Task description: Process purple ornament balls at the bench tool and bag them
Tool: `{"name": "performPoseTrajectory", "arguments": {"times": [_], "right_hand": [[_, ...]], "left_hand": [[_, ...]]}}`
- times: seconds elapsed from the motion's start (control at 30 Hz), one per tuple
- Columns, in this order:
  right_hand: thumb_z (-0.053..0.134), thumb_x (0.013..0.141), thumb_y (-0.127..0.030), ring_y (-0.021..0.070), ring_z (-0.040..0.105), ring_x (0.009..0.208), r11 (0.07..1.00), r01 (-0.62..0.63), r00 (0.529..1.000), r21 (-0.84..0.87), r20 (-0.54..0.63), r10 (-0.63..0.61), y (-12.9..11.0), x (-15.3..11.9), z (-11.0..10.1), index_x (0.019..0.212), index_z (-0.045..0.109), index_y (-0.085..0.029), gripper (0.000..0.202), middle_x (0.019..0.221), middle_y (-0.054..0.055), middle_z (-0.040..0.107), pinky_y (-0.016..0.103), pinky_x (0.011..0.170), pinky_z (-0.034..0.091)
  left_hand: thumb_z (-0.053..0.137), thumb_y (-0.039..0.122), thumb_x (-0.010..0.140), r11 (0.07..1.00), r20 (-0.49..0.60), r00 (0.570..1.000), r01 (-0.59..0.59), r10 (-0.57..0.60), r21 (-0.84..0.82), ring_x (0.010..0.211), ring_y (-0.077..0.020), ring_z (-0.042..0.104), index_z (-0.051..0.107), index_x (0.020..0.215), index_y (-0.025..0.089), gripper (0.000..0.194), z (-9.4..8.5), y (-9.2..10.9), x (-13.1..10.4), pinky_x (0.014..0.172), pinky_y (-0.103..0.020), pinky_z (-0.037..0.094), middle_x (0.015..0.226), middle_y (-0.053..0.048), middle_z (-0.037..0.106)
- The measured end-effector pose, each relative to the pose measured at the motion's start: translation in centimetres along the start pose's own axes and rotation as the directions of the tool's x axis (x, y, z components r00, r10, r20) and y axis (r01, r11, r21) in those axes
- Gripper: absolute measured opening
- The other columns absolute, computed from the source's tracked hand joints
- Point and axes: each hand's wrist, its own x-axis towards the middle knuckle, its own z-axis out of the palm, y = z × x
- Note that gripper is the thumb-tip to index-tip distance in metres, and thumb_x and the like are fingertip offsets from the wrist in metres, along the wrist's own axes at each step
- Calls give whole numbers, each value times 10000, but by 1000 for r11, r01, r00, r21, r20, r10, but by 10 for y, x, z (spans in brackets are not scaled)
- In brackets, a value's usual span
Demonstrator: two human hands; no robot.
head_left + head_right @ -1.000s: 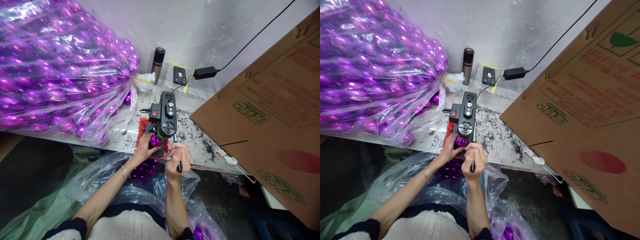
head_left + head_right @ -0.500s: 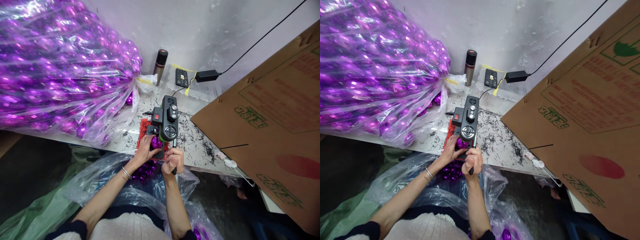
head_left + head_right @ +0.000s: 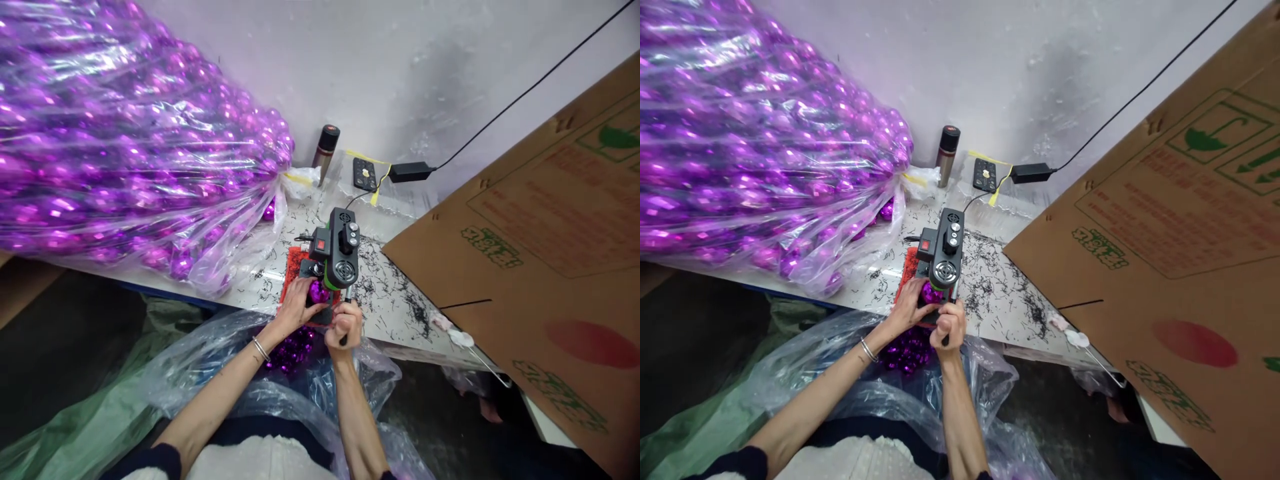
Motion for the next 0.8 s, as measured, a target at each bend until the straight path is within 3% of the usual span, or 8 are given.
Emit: {"name": "performPoseTrajectory", "arguments": {"times": [0.13, 0.27, 0.37, 0.43, 0.5, 0.6, 0.7, 0.8], "right_hand": [[396, 1141, -276, 117, 561, 621, 996, -84, 994, 34, -67, 86, -13, 20, -2, 699, 448, -246, 446, 708, -44, 539, 296, 659, 475], [444, 1116, -205, 133, 590, 664, 963, -258, 966, 82, -13, 260, -34, 51, -10, 697, 483, -242, 422, 677, -38, 521, 291, 612, 430], [470, 1114, -231, 130, 585, 655, 953, -289, 957, 94, 6, 290, -41, 59, -14, 693, 519, -233, 424, 697, -24, 563, 294, 598, 434], [468, 1114, -238, 131, 599, 665, 961, -263, 965, 88, 9, 263, -40, 55, -13, 693, 526, -232, 424, 696, -23, 569, 294, 606, 449], [458, 1115, -242, 139, 618, 679, 966, -248, 969, 75, 5, 248, -38, 46, -12, 699, 522, -235, 421, 690, -23, 562, 296, 611, 463], [441, 1119, -237, 140, 624, 675, 967, -250, 968, 55, 10, 250, -35, 38, -11, 714, 510, -239, 410, 703, -22, 563, 295, 601, 461], [435, 1123, -227, 137, 617, 673, 972, -231, 973, 35, 27, 230, -35, 37, -11, 714, 494, -240, 413, 703, -24, 565, 292, 616, 465], [436, 1122, -217, 134, 607, 685, 978, -206, 978, 43, 28, 205, -35, 38, -11, 713, 496, -238, 413, 709, -24, 572, 287, 632, 467]], "left_hand": [[842, 493, 943, 999, 21, 1000, -8, 8, -35, 1313, -381, 686, 611, 1434, 170, 631, -3, 1, 6, 1139, -602, 554, 1361, -195, 723], [802, 481, 972, 997, 60, 997, -47, 51, -54, 1413, -386, 640, 585, 1490, 188, 634, -12, 8, -12, 1204, -636, 514, 1446, -202, 697], [824, 574, 931, 992, 113, 987, -109, 116, -62, 1514, -407, 569, 571, 1539, 199, 758, -30, 12, -33, 1266, -654, 469, 1539, -213, 652], [820, 671, 897, 990, 126, 984, -116, 124, -75, 1500, -412, 582, 590, 1536, 209, 822, -50, 10, -31, 1255, -637, 494, 1564, -209, 643], [698, 634, 1001, 997, 70, 996, -49, 53, -67, 1438, -380, 636, 632, 1497, 223, 648, -74, 0, -3, 1230, -601, 526, 1531, -184, 678], [479, 340, 1108, 988, -137, 979, 151, -148, 13, 1442, -353, 627, 666, 1436, 180, 411, -106, -24, 75, 1280, -603, 460, 1483, -179, 703], [550, 128, 980, 930, -187, 923, 357, -336, 91, 1471, -411, 585, 630, 1452, 100, 480, -123, -46, 152, 1293, -633, 404, 1511, -252, 660], [656, 65, 862, 912, -155, 916, 389, -369, 128, 1553, -435, 489, 606, 1468, 103, 609, -127, -58, 189, 1338, -643, 312, 1596, -243, 607]]}}
